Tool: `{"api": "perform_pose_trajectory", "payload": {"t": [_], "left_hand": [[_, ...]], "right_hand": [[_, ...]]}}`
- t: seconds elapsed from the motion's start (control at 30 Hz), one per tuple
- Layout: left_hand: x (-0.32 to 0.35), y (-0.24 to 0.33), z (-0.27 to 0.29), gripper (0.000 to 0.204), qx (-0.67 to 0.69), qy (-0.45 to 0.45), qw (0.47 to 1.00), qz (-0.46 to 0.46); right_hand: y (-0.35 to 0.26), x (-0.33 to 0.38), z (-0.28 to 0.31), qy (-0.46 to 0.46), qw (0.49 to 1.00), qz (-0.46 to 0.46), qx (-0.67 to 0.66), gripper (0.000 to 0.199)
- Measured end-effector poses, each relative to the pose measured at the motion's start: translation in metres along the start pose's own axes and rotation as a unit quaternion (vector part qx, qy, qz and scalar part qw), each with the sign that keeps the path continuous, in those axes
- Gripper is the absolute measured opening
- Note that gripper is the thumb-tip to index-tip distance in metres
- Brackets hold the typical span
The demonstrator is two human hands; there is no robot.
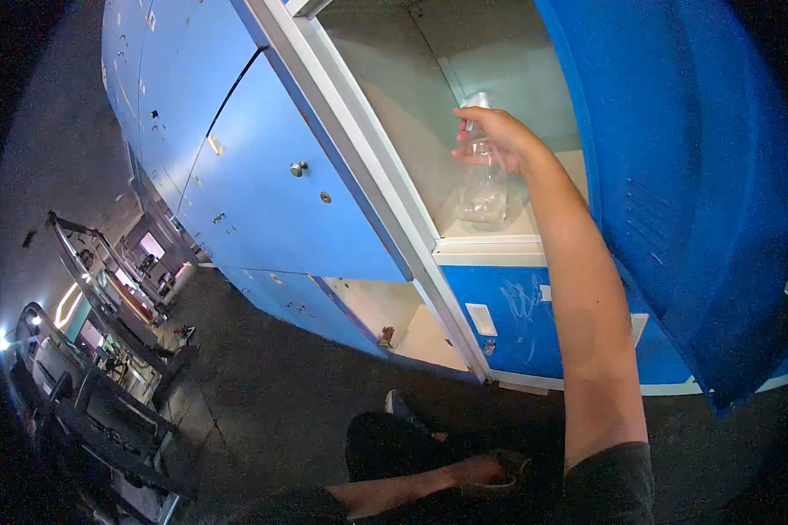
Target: The person wipes the exterior of a blue locker door with a cloth, sprays the interior surfaces with a liquid from a bottle, and wipes the inside of the locker.
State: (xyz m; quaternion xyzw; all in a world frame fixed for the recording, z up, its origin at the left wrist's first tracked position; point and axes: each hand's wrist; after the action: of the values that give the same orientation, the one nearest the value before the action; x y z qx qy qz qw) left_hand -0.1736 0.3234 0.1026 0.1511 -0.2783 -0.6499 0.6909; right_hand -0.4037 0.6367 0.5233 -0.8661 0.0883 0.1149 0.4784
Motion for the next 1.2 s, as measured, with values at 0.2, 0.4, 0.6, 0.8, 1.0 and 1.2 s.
{"api": "perform_pose_trajectory", "payload": {"t": [0.2,0.4,0.6,0.8,1.0,1.2], "left_hand": [[-0.004,0.004,0.004,0.033,-0.059,0.014,0.998,-0.017],[0.002,-0.012,-0.01,0.027,0.021,-0.026,0.999,0.033],[0.002,-0.011,-0.013,0.027,0.008,-0.006,1.0,0.008],[0.002,-0.025,-0.031,0.027,-0.095,0.084,0.991,-0.036],[0.001,-0.008,-0.01,0.04,-0.02,-0.096,0.994,0.056],[0.001,-0.006,-0.011,0.046,0.01,0.032,0.999,0.013]], "right_hand": [[0.0,0.01,-0.005,-0.03,0.991,-0.132,0.023,0.048],[-0.003,0.025,-0.017,-0.112,0.966,-0.218,0.087,0.051],[0.001,0.017,-0.014,-0.07,0.99,-0.119,0.024,0.047],[0.0,0.013,-0.022,-0.072,0.975,0.207,0.043,0.042],[0.012,0.016,-0.028,-0.077,0.961,0.26,0.055,0.038],[0.016,-0.003,-0.017,-0.069,0.96,0.265,0.064,0.033]]}}
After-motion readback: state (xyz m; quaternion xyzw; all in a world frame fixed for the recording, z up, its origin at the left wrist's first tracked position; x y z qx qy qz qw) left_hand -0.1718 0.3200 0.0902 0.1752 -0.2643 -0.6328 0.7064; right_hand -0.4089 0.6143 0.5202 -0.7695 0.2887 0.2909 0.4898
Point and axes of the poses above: each hand's wrist, its own x-axis away from the middle knuckle, its own z-axis out of the back of the hand, y = z × x, and after that the axes turned 14 degrees about -x, right-handed
